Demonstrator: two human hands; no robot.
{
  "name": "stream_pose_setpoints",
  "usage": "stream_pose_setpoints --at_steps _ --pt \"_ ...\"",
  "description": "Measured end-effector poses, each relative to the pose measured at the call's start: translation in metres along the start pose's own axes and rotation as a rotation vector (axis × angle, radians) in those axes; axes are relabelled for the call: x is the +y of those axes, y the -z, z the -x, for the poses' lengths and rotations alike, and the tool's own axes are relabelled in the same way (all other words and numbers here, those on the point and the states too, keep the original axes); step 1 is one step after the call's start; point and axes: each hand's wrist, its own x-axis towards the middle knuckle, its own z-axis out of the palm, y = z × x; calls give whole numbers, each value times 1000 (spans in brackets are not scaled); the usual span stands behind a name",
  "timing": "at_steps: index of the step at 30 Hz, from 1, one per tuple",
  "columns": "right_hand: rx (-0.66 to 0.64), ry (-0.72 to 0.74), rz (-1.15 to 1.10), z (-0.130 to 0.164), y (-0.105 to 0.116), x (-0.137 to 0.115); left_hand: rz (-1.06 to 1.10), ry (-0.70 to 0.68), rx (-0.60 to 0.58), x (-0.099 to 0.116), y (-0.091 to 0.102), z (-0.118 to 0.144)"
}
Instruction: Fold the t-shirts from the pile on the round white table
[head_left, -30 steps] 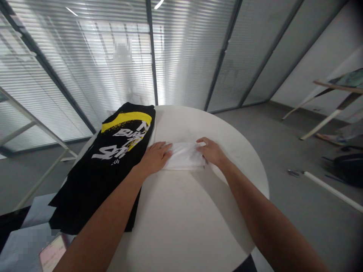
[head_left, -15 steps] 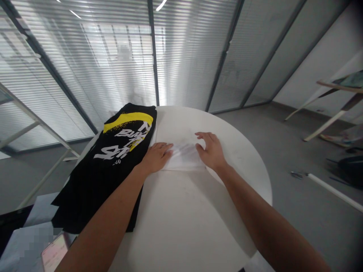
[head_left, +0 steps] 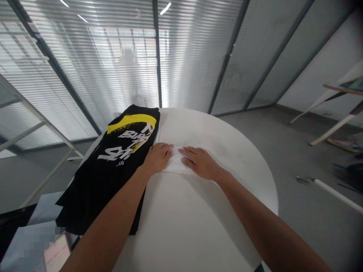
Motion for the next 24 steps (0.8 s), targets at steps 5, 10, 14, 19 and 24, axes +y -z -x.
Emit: stream_pose_setpoints --at_steps 5,10,14,19,24 --pt "92 -35 50 0 6 -13 -83 104 155 3 2 0" --pt "46 141 6 -2 -1 -22 -140 192 231 3 0 -2" --pt "-39 85 -20 -3 -6 -19 -155 250 258 -1 -1 -3" --pt "-27 -100 89 -1 -3 -2 -158 312 280 -6 -1 -3" --pt "4 -508 227 7 2 42 -162 354 183 -7 -2 -5"
